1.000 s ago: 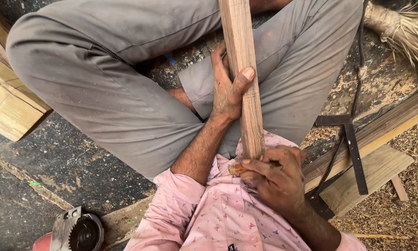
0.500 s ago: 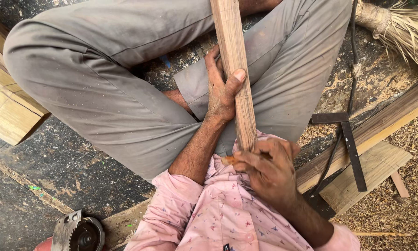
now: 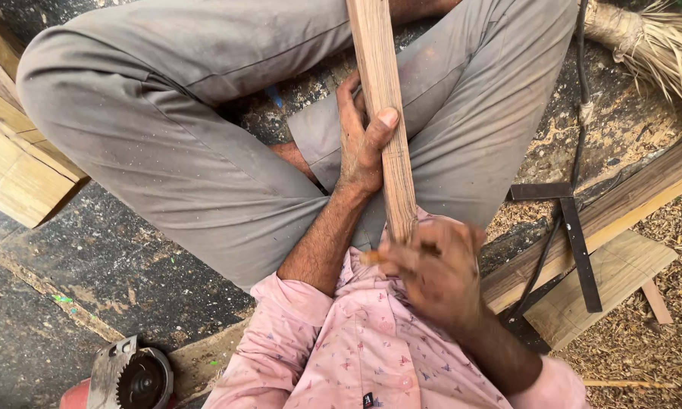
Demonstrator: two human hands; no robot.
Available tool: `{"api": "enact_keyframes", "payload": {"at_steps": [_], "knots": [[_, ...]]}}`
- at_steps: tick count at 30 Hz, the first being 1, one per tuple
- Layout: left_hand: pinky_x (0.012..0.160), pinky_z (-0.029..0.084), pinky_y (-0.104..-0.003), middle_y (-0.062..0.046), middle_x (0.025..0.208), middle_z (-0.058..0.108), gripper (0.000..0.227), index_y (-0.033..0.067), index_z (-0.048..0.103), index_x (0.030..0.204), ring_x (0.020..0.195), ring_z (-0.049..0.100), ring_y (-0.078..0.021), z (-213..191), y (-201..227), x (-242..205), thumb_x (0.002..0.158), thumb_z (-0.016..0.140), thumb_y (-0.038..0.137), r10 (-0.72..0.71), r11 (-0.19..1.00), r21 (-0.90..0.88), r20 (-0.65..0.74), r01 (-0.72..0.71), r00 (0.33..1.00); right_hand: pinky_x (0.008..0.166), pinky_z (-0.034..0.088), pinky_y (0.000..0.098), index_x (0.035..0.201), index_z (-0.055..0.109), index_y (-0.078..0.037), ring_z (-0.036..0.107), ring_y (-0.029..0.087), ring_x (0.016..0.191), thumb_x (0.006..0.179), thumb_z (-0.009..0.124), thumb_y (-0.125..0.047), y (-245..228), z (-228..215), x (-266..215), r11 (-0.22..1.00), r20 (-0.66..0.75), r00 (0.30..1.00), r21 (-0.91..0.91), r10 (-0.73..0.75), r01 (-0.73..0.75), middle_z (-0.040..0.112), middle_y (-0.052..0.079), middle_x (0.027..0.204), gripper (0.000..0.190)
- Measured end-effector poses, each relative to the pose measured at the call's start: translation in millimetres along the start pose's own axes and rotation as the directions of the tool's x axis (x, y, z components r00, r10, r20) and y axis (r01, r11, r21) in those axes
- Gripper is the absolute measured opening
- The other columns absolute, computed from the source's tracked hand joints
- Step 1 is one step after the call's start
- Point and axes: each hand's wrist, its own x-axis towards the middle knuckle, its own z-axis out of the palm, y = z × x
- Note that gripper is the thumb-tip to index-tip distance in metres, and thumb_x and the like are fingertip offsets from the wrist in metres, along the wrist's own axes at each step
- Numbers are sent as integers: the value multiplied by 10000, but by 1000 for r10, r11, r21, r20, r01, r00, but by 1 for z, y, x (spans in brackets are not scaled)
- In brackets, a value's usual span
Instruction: The person sits cross-legged on the floor and smooths the edges and surfaces of a rectangular wooden plank using a small handheld sanding block. They repeatedly rub the block along the plank's length and edges, occasionally rotating the plank to access different sides.
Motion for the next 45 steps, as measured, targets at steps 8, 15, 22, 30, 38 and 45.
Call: {"api": "enact_keyframes", "payload": {"at_steps": [8, 15, 22, 30, 38, 45], "knots": [[1118, 449, -486, -281, 1402, 507, 1065, -6, 185, 1605, 1287, 537, -305, 1, 0, 5, 875, 618, 637, 46, 998, 39, 12, -47, 999, 887, 302, 408, 1073, 761, -275, 536, 156, 912, 797, 864, -198, -11, -5, 19, 995, -20, 999, -96, -29, 27, 542, -57, 937, 304], [997, 496, -459, -257, 1318, 532, 1055, -14, 205, 1575, 1147, 558, -270, 1, 0, 2, 823, 635, 590, 6, 999, -49, -3, -6, 1000, 882, 339, 392, 1091, 753, -241, 539, 170, 943, 785, 870, -209, -14, -10, 0, 999, 43, 999, -50, -20, 22, 583, -56, 964, 329], [980, 515, -438, -223, 1254, 555, 1048, -3, 195, 1570, 1137, 576, -249, 1, -2, 3, 834, 647, 590, 7, 993, -119, 5, -6, 1000, 904, 382, 387, 1081, 754, -261, 515, 177, 1011, 754, 894, -329, -15, -18, -76, 991, -14, 992, -46, -127, 126, 485, -10, 1068, 361], [763, 573, -359, -211, 1201, 565, 1069, 25, 204, 1550, 949, 599, -202, 3, 2, 1, 797, 679, 616, -47, 985, -169, -1, 46, 999, 918, 529, 394, 1112, 604, -123, 602, 185, 1038, 1059, 575, -365, 35, -37, -64, 633, -106, 782, 658, 615, -409, 593, 75, 1120, 249], [636, 575, -341, -215, 1170, 558, 1084, 44, 193, 1554, 792, 615, -184, 6, 8, 2, 789, 714, 608, -71, 963, -261, 8, 71, 997, 887, 514, 440, 1084, 552, -52, 569, 191, 946, 1125, 401, -580, 74, -21, -25, 39, 195, 794, 964, 576, -265, 579, 54, 1000, 550], [604, 577, -349, -201, 1197, 519, 1010, 53, 176, 1539, 789, 615, -181, 5, 10, 1, 826, 693, 547, -65, 937, -339, 57, 80, 996, 1016, 507, 385, 1090, 530, -85, 619, 211, 1165, 941, 468, -745, 45, -15, 48, 723, 274, 901, 537, 337, -434, 589, 111, 1246, 679]]}}
